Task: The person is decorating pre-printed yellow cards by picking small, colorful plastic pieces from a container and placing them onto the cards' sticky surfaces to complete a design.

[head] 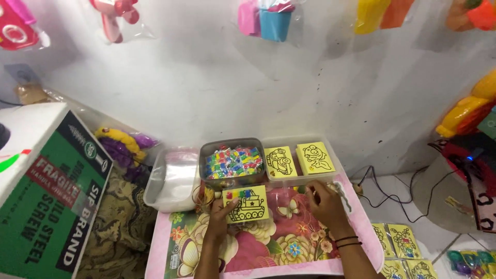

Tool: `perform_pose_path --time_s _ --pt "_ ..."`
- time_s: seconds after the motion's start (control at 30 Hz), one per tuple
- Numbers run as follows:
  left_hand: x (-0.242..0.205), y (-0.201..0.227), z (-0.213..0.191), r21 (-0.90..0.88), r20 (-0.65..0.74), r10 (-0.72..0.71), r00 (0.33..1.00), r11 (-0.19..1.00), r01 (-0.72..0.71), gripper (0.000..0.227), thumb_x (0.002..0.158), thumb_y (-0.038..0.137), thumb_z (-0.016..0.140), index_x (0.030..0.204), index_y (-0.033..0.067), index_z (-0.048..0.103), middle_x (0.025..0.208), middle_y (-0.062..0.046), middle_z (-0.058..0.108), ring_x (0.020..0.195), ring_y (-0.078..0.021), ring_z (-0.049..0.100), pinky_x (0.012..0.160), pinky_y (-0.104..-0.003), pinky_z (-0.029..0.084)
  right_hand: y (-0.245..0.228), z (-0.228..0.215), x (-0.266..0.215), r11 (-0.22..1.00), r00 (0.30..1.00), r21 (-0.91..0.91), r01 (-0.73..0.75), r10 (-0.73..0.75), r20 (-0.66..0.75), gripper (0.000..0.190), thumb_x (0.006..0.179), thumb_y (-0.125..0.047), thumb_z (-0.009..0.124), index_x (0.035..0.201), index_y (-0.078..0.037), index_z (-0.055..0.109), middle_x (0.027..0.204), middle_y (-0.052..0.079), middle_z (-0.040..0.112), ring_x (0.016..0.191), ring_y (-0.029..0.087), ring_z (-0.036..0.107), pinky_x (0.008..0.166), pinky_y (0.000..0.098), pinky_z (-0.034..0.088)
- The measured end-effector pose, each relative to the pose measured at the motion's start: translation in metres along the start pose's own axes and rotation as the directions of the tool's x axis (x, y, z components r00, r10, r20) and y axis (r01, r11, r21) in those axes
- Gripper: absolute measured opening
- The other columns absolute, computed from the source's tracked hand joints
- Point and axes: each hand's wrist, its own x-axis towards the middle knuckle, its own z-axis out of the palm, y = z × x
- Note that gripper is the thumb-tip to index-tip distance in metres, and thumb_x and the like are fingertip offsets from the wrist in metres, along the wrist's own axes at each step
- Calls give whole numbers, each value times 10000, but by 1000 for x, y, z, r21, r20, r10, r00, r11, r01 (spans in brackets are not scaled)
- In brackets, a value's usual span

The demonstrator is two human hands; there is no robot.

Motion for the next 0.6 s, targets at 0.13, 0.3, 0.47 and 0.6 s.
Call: perform_pose_path --time_s 0.13,0.3,0.47,0.6 --pt "0 -2 1 -13 -27 -28 999 1000 28 342 864 187 708 1111 -44 762 1048 -217 808 942 -370 788 786 -479 666 -6 -2 -1 987 988 62 -145 142 59 141 1001 -214 566 1019 -128 677 653 32 653 511 146 561 488 304 387" --pt "5 -10 -5 73 -12 -50 999 996 51 323 873 209 707 1079 -29 779 1025 -221 825 902 -358 802 747 -448 664 -8 -8 -3 975 980 113 -193 186 75 177 1006 -270 575 1019 -143 697 592 -1 613 481 108 511 484 281 359" --pt "6 -13 -5 57 15 -23 1000 998 22 304 877 188 706 1062 -41 784 1017 -215 820 918 -356 795 768 -455 661 -12 -10 1 966 963 53 -253 246 112 201 1015 -293 549 979 -151 686 641 11 651 546 140 567 539 308 390" --pt "3 -11 -5 52 -1 -19 1000 998 19 290 879 198 704 1009 -46 792 970 -216 820 890 -368 796 742 -458 662 -13 -12 1 967 960 30 -253 247 135 247 1013 -317 529 967 -158 712 668 4 686 563 139 585 559 302 408"
